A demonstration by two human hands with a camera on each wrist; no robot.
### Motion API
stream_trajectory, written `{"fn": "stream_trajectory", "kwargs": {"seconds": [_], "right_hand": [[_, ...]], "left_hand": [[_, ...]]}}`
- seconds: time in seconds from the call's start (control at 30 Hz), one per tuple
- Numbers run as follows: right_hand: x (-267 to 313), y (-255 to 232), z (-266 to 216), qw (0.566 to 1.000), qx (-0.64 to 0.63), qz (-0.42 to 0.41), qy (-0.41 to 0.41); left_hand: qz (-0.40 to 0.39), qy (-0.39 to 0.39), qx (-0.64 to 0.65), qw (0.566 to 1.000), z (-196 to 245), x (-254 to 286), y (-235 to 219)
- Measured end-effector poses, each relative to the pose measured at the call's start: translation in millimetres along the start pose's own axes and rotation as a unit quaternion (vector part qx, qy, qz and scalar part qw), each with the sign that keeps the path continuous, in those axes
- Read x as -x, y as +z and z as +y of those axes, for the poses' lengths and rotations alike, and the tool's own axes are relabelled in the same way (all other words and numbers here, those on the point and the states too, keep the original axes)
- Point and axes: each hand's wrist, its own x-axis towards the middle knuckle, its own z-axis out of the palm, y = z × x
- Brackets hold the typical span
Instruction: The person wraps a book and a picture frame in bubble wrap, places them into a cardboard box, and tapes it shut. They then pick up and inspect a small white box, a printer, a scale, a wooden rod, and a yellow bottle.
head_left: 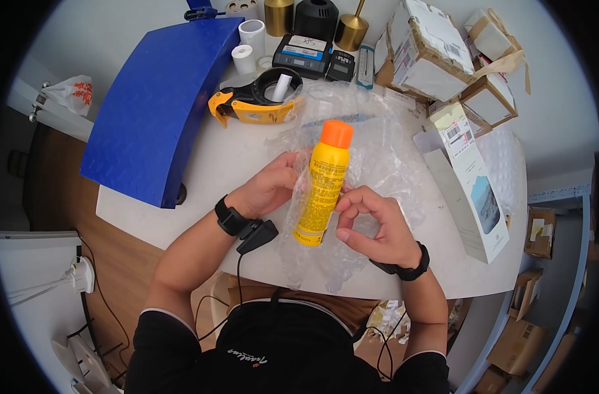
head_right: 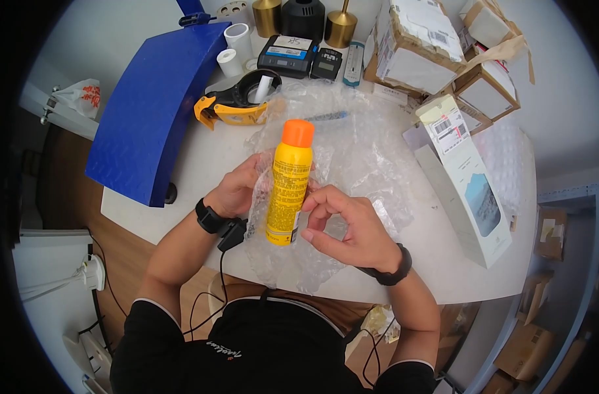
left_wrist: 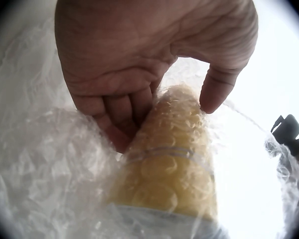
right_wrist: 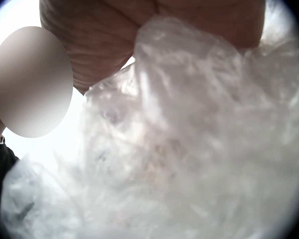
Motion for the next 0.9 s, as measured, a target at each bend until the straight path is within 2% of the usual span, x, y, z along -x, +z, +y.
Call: {"fn": "stream_trajectory", "kwargs": {"seconds": [0.1,0.23,0.3,0.4,0.47,0.6,0.67,0.73,0.8,0.87,0.9], "right_hand": [[2,-1,-1,0.999,-0.008,-0.004,0.033],[1,0,1,1.000,-0.010,0.001,-0.005],[1,-2,-6,0.999,0.001,-0.013,0.043],[1,-7,-11,0.998,0.025,-0.030,0.050],[3,-14,-18,0.996,0.039,-0.049,0.058],[13,-37,-39,0.993,0.055,-0.069,0.083],[23,-51,-46,0.993,0.052,-0.063,0.091],[37,-62,-50,0.990,0.023,-0.007,0.137],[50,-69,-53,0.989,0.030,0.014,0.145],[59,-74,-62,0.981,0.130,0.022,0.145],[64,-76,-67,0.976,0.142,0.008,0.163]], "left_hand": [[0.008,0.001,-0.006,1.000,-1,0,0],[0.019,0.013,-0.009,1.000,0,-1,0],[0.030,0.019,-0.017,0.999,1,0,2],[0.065,0.028,-0.030,0.997,6,2,5],[0.116,0.027,-0.052,0.992,11,3,7],[0.103,0.038,-0.048,0.993,15,0,1],[0.103,0.010,-0.048,0.993,18,0,-1],[0.117,0.011,-0.035,0.992,16,-2,-4],[0.129,0.007,-0.024,0.991,15,-3,-2],[0.189,-0.012,-0.054,0.980,18,-4,5],[0.186,-0.012,-0.055,0.981,17,-5,5]]}}
